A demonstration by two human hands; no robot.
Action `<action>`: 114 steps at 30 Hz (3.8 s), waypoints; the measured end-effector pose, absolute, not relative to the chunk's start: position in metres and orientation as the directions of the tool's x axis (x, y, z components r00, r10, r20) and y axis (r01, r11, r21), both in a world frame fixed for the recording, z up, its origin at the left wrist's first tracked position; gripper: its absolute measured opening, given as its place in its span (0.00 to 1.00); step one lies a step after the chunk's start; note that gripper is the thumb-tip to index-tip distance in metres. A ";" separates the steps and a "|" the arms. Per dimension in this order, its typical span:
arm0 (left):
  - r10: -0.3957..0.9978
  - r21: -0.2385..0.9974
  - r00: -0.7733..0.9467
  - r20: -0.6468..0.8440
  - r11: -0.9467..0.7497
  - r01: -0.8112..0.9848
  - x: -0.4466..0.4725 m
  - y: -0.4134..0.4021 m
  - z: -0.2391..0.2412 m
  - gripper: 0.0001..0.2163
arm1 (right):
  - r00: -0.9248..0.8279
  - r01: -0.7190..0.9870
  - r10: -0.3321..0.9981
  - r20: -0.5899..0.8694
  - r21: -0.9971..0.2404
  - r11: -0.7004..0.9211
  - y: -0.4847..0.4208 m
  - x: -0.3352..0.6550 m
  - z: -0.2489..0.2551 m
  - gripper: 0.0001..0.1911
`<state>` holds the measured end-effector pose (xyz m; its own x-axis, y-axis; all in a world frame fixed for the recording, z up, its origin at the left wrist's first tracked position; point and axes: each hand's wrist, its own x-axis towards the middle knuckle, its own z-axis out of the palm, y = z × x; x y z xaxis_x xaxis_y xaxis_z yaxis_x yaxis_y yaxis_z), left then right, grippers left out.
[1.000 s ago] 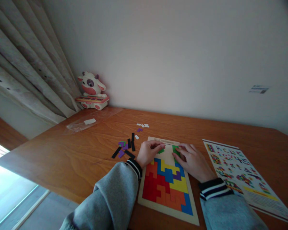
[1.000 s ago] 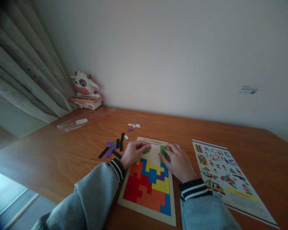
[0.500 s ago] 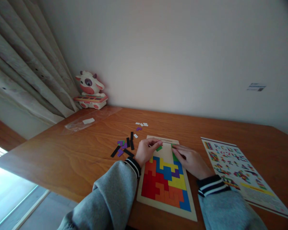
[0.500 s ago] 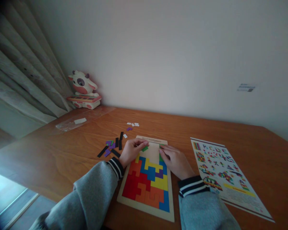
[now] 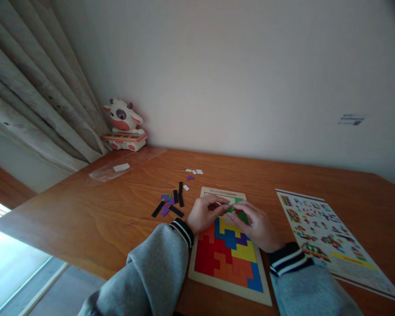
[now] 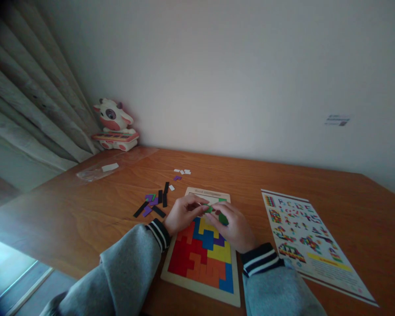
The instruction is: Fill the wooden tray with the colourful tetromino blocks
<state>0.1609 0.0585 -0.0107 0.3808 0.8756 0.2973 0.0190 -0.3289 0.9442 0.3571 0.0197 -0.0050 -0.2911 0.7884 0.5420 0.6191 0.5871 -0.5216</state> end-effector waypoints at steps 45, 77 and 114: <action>0.820 0.190 0.565 0.087 -0.571 0.799 0.078 0.176 -0.012 0.23 | -0.022 0.712 0.881 0.472 -0.611 0.346 0.029 0.364 -0.017 0.14; 0.589 0.288 0.748 0.305 -0.806 0.517 0.017 0.088 0.001 0.12 | 0.336 0.451 0.885 0.322 -0.880 0.149 0.032 0.366 -0.014 0.24; 0.624 0.360 0.577 0.527 -0.779 0.513 0.040 0.081 -0.004 0.11 | 0.344 0.346 0.902 0.260 -0.928 0.136 0.036 0.369 -0.020 0.24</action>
<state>0.0397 0.0814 -0.0038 0.5775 0.6238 0.5267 0.5133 -0.7791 0.3600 0.3686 0.0361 -0.0197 0.3435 0.9023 0.2604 0.3459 0.1362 -0.9283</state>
